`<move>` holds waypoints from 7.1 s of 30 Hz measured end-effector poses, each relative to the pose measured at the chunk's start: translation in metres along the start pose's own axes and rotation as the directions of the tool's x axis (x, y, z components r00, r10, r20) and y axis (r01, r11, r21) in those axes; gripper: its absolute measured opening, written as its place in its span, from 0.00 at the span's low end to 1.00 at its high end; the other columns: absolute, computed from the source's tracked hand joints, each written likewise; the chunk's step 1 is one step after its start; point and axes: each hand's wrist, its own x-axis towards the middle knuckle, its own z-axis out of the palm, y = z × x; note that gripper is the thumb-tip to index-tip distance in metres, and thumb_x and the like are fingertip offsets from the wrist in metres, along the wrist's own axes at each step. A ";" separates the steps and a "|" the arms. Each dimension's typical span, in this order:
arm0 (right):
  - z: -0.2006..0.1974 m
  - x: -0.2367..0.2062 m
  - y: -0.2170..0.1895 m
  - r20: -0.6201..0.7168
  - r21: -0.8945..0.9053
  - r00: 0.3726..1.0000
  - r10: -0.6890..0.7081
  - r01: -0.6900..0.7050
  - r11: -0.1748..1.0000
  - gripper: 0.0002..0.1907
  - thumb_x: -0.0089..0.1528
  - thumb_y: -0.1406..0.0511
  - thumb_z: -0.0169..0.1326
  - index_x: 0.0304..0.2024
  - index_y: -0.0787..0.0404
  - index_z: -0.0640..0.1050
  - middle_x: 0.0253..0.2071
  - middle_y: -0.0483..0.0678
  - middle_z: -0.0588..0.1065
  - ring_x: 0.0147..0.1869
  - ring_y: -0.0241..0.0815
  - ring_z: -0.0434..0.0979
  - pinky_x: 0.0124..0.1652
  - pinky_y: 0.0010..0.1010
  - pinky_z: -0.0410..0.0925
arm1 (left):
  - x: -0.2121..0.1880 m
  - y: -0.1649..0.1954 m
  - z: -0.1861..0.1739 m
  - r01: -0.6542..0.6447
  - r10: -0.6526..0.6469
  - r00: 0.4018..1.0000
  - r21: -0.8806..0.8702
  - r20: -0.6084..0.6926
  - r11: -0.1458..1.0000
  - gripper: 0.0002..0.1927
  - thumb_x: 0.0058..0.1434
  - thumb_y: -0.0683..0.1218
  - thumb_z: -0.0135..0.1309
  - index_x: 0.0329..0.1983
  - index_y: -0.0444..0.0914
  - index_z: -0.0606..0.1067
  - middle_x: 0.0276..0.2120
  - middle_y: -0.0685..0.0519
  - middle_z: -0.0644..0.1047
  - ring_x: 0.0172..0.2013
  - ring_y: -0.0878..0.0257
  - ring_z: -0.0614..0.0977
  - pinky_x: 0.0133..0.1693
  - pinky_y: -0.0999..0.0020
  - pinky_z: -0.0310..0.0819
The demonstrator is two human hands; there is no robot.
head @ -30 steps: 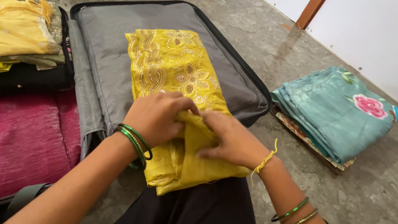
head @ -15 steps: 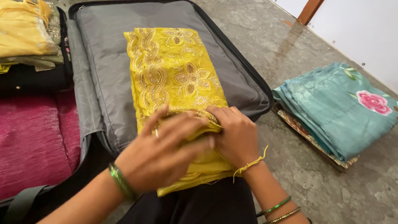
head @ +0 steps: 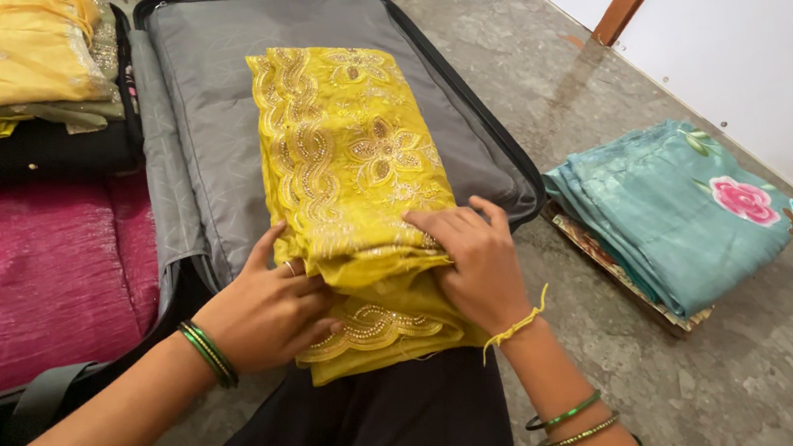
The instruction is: The person sits on the floor with an open suitcase and rearranges folded traditional garments. They lift each folded outfit out, smooth and refold it on their lap, set it aside, and place it back into the suitcase, also repositioning a small container and a fabric pouch inside.
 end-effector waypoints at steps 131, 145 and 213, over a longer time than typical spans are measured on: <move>-0.069 -0.359 0.303 -0.142 -0.682 0.002 0.990 -0.725 -0.096 0.56 0.57 0.47 0.64 0.76 0.28 0.42 0.80 0.42 0.41 0.81 0.61 0.35 0.61 0.86 0.42 | 0.377 0.223 0.184 -0.071 0.104 0.729 -0.077 0.676 0.995 0.49 0.65 0.73 0.44 0.79 0.44 0.43 0.79 0.63 0.35 0.77 0.62 0.42 0.67 0.46 0.58; -0.012 -0.229 0.261 -0.262 -0.436 0.422 0.868 -0.854 0.284 0.54 0.51 0.53 0.65 0.76 0.52 0.56 0.79 0.53 0.46 0.82 0.59 0.38 0.67 0.80 0.34 | 0.299 0.118 0.237 0.339 -0.196 0.680 -0.067 0.706 0.938 0.36 0.61 0.65 0.55 0.72 0.56 0.64 0.77 0.50 0.50 0.70 0.42 0.65 0.68 0.53 0.64; 0.265 0.113 -0.221 0.736 0.267 0.657 -0.164 -0.060 0.962 0.43 0.57 0.53 0.63 0.71 0.52 0.61 0.73 0.51 0.58 0.76 0.53 0.56 0.65 0.48 0.59 | -0.277 -0.225 0.005 0.929 -0.858 0.364 -0.076 0.362 0.362 0.32 0.58 0.63 0.55 0.65 0.50 0.73 0.57 0.45 0.79 0.58 0.48 0.80 0.61 0.57 0.72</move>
